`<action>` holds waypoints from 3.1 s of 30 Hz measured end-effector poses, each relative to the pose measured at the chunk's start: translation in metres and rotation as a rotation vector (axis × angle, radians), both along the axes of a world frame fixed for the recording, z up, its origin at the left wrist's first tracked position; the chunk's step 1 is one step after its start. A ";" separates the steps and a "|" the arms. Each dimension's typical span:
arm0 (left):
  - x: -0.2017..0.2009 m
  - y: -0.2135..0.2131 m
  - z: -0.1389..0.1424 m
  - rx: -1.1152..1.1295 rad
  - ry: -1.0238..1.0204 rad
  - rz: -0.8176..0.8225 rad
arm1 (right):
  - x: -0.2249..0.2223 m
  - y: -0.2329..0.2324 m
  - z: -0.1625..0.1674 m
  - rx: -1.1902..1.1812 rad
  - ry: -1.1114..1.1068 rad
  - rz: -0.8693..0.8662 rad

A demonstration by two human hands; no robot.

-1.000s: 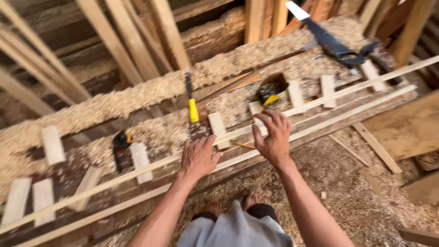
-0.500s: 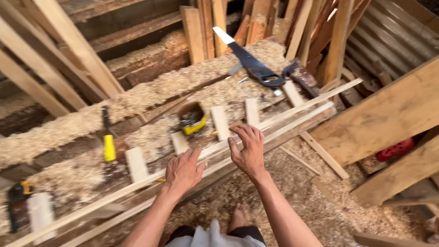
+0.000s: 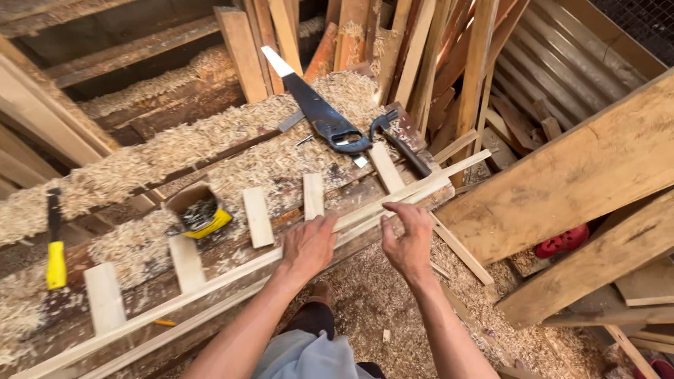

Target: The person marks thin wood strips with a pencil along a workbench, positions small wooden blocks and strips into a ladder-like frame, then takes nails from a box and hammers them by hand to fasten the pieces together, working along the assembly.

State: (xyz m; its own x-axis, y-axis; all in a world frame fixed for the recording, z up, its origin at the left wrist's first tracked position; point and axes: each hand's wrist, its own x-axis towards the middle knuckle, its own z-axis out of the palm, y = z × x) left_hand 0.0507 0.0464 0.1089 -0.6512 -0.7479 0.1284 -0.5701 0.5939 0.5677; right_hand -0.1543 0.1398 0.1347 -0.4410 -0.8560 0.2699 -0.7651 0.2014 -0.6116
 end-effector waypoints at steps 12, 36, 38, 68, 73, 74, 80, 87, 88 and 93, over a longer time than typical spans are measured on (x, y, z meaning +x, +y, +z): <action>-0.154 -0.060 0.018 0.486 -0.066 0.009 | -0.177 -0.149 0.007 0.282 -0.056 0.070; -0.115 -0.054 -0.007 0.363 -0.341 0.103 | -0.136 -0.254 -0.004 0.668 -0.192 0.201; -0.079 -0.046 -0.013 0.293 -0.434 0.176 | -0.102 -0.232 0.015 0.637 -0.311 0.283; 0.585 0.010 -0.053 -0.036 -0.380 0.439 | 0.494 -0.228 -0.058 0.736 0.429 0.960; 0.599 0.010 -0.032 0.475 -0.347 0.482 | 0.508 -0.229 -0.102 0.808 0.410 0.963; 0.601 0.011 -0.027 0.489 -0.399 0.461 | 0.506 -0.228 -0.109 0.759 0.373 0.973; 0.604 0.012 -0.002 -0.092 0.042 0.326 | 0.466 -0.226 -0.139 0.574 0.259 0.906; 0.581 0.016 0.009 0.667 -0.338 0.617 | 0.365 -0.241 -0.124 0.410 0.215 0.408; 0.579 0.015 0.007 0.644 -0.341 0.628 | 0.355 -0.246 -0.117 0.300 0.234 0.418; 0.576 0.009 -0.005 0.644 -0.238 0.706 | 0.350 -0.269 -0.100 0.646 0.294 0.493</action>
State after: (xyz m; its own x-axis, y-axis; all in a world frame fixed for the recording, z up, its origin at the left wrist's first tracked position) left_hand 0.6264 0.0558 0.1042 0.0156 -0.8559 -0.5169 -0.8166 -0.3093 0.4874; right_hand 0.1954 -0.1288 0.0349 0.0325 -0.9562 -0.2908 -0.9657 0.0449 -0.2556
